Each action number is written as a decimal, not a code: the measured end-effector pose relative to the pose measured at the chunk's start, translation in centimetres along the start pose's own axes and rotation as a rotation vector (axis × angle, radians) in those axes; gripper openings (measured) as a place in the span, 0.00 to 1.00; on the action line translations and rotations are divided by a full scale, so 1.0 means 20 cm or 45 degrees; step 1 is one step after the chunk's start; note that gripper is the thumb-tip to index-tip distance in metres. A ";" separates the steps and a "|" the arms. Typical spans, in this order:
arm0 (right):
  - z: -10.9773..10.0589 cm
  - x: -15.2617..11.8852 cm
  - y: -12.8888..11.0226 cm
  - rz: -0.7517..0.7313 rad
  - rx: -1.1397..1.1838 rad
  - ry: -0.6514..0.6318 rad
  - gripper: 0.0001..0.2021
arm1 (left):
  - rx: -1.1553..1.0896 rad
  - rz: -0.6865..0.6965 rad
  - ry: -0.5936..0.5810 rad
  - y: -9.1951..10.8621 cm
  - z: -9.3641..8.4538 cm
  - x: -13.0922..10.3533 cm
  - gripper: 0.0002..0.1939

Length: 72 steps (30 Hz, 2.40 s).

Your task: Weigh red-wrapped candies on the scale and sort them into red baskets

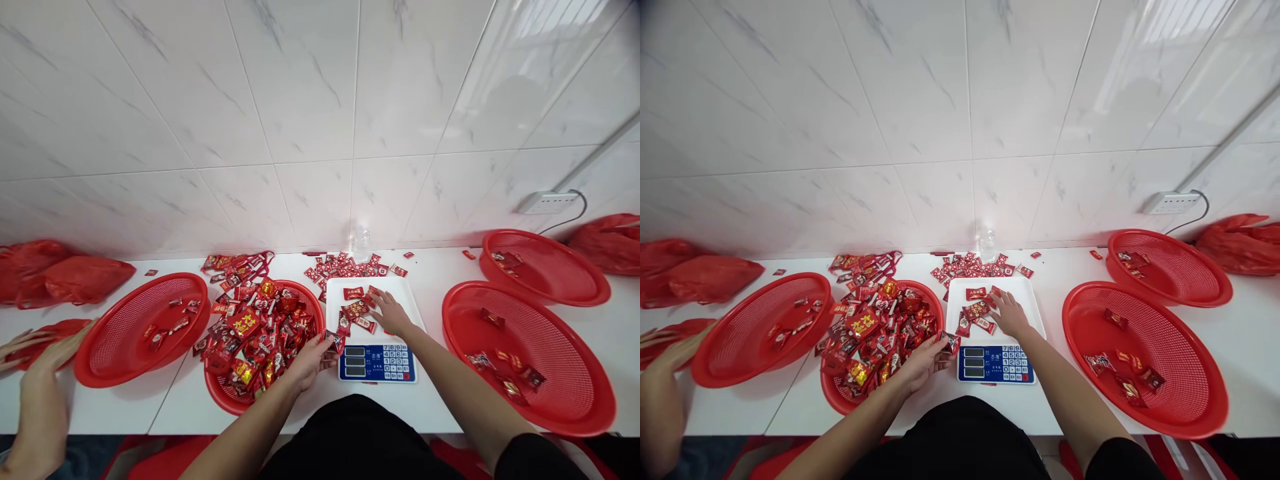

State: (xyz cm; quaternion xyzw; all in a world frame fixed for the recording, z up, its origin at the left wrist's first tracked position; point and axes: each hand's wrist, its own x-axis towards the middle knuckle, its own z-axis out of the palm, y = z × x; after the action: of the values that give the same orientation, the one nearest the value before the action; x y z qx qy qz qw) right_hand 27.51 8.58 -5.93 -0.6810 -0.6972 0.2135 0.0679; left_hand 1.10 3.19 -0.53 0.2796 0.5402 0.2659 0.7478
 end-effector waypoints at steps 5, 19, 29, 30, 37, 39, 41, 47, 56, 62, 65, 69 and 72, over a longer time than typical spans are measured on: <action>0.00 0.05 -0.04 -0.016 0.012 -0.009 0.29 | 0.007 0.002 -0.013 0.02 0.01 -0.01 0.21; -0.03 -0.14 -0.08 -0.144 0.043 0.038 0.24 | -0.024 -0.015 0.014 0.02 0.00 -0.04 0.18; 0.06 -0.13 -0.42 -0.536 -0.143 -0.119 0.25 | -0.041 0.008 -0.006 0.03 0.02 -0.05 0.18; 0.07 -0.12 -0.44 -0.552 -0.146 -0.140 0.25 | -0.038 0.011 -0.002 0.04 0.02 -0.05 0.18; 0.06 -0.14 -0.35 -0.465 -0.145 -0.157 0.24 | -0.036 0.011 0.034 0.03 -0.01 -0.07 0.19; 0.04 -0.15 -0.33 -0.428 -0.139 -0.140 0.24 | -0.040 0.004 0.045 0.03 -0.01 -0.08 0.19; 0.02 -0.12 -0.33 -0.380 -0.130 -0.117 0.24 | -0.041 -0.005 0.040 0.03 0.00 -0.07 0.19; -0.03 0.08 -0.35 -0.215 -0.093 -0.110 0.28 | -0.028 0.010 -0.009 0.05 0.01 -0.09 0.19; -0.04 0.01 -0.23 -0.134 0.041 -0.111 0.24 | -0.032 -0.016 0.010 0.03 0.01 -0.09 0.19; -0.03 -0.18 -0.05 0.091 0.180 0.111 0.26 | -0.021 -0.038 -0.013 0.02 0.03 -0.07 0.18; 0.01 -0.27 0.02 0.150 0.260 0.135 0.25 | -0.007 -0.041 -0.046 0.00 0.03 -0.06 0.19; 0.07 -0.35 0.03 0.138 0.346 0.151 0.25 | 0.033 -0.051 -0.087 -0.02 0.04 -0.04 0.20; 0.10 -0.39 0.00 0.145 0.432 0.247 0.25 | 0.083 -0.060 -0.101 -0.02 0.05 -0.03 0.21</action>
State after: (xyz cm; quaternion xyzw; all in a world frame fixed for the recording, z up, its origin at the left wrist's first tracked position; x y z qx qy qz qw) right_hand 27.21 0.46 -6.25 -0.7155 -0.6018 0.2646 0.2364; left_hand 1.94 2.33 -0.13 0.3014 0.5250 0.2192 0.7652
